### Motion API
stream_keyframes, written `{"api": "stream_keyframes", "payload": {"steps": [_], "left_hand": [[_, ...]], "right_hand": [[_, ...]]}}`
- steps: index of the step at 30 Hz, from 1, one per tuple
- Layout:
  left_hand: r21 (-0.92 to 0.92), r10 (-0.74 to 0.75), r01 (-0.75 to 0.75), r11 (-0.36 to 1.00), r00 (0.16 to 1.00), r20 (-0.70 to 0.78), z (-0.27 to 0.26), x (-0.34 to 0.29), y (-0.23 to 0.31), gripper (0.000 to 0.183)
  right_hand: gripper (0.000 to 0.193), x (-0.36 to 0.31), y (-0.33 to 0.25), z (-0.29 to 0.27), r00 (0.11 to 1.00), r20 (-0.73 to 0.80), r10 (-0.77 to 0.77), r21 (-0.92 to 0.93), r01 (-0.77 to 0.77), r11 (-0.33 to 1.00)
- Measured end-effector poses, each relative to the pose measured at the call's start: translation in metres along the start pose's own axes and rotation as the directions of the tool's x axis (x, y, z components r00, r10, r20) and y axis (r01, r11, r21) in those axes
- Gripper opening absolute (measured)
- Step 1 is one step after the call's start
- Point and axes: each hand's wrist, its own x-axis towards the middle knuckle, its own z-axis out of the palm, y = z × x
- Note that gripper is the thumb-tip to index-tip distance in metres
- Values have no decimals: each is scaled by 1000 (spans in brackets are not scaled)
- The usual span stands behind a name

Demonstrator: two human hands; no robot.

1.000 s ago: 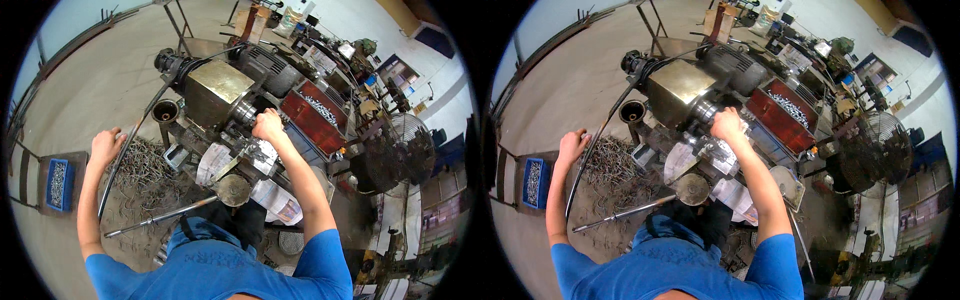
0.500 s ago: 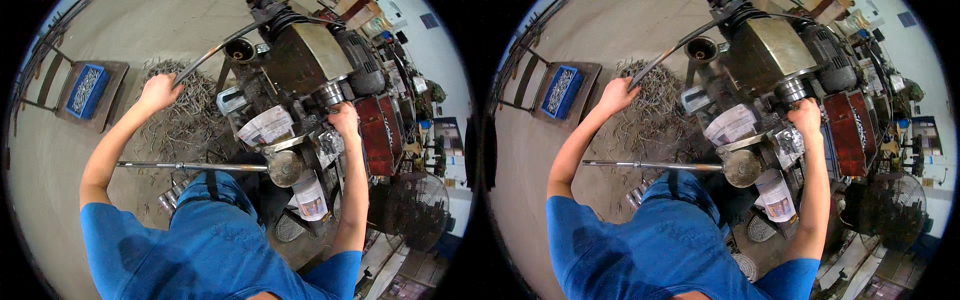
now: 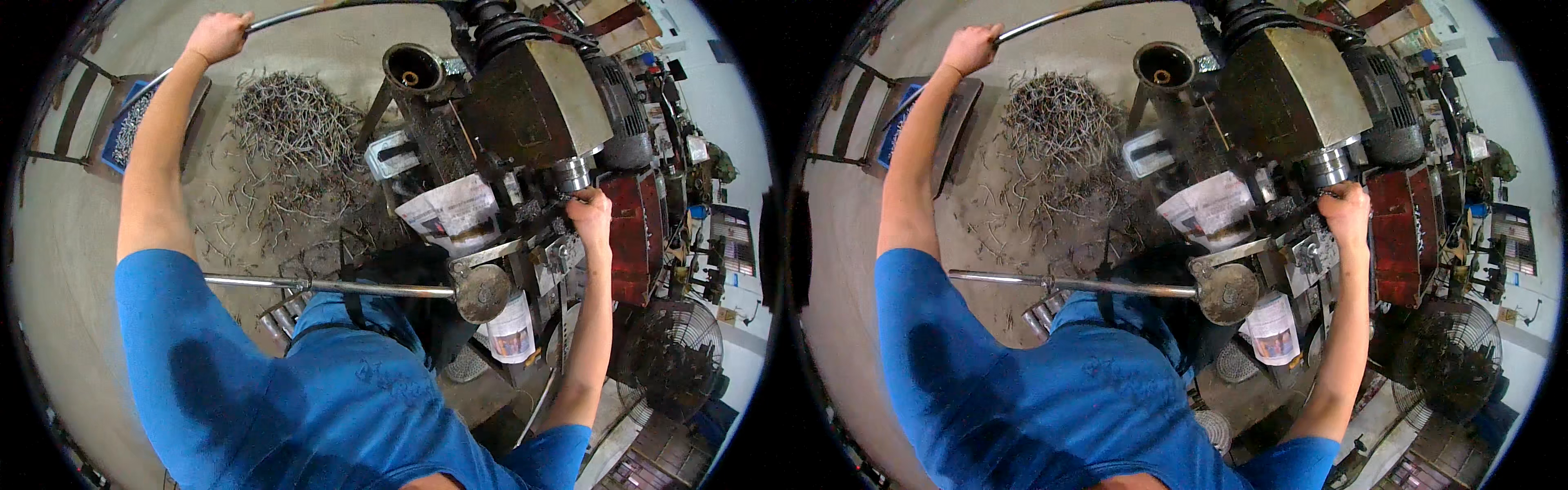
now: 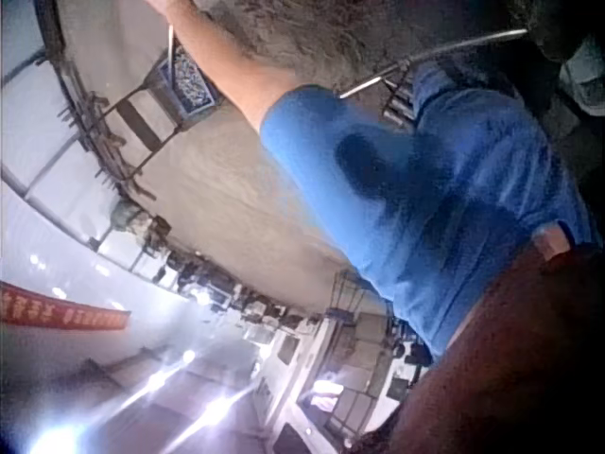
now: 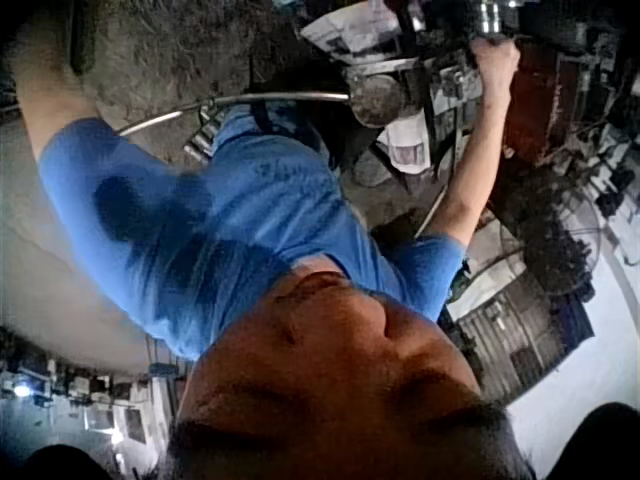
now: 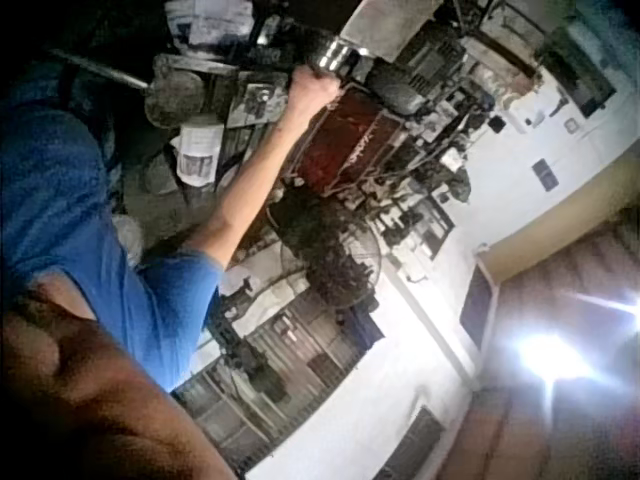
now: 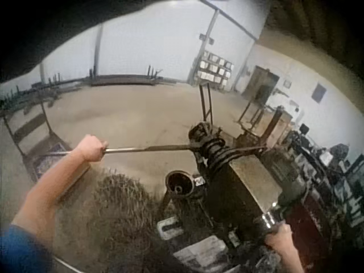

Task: The person places small metal components into a machining tool, pulls levers to engage the process, and then moves the finished pieces into a wire basket.

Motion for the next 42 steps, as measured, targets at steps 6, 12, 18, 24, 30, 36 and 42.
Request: {"api": "stream_keyframes", "payload": {"steps": [6, 12, 18, 24, 30, 36, 42], "left_hand": [[-135, -225, 250, 959, 958, 177, 4, 4, 21, 27], [-805, -428, -7, 593, 844, -323, -29, -19, 163, 28], [-786, 127, 494, 371, 811, 570, 104, -50, 323, 48], [-298, 479, -383, 875, 779, 404, 60, 7, 332, 17], [-268, 336, -234, 935, 828, 449, 66, 6, 327, 23], [-567, 279, 39, 823, 841, 464, 71, -28, 273, 34], [-641, 324, 260, 722, 692, 645, 83, -106, 210, 34]], "right_hand": [[30, -31, -9, -11, 973, -144, -180, -63, 173, 983], [35, -129, -11, -67, 936, -330, -122, 85, 158, 984], [35, -258, 38, -73, 931, -246, 270, 122, -247, 961], [32, -406, 82, -49, 741, -240, 627, 111, -621, 776], [56, -560, 164, -18, 308, -121, 944, -237, -932, 274], [41, -632, 183, 12, 38, -165, 986, -324, -946, -18], [28, -636, 78, 45, 193, -259, 946, -173, -973, 151]]}}
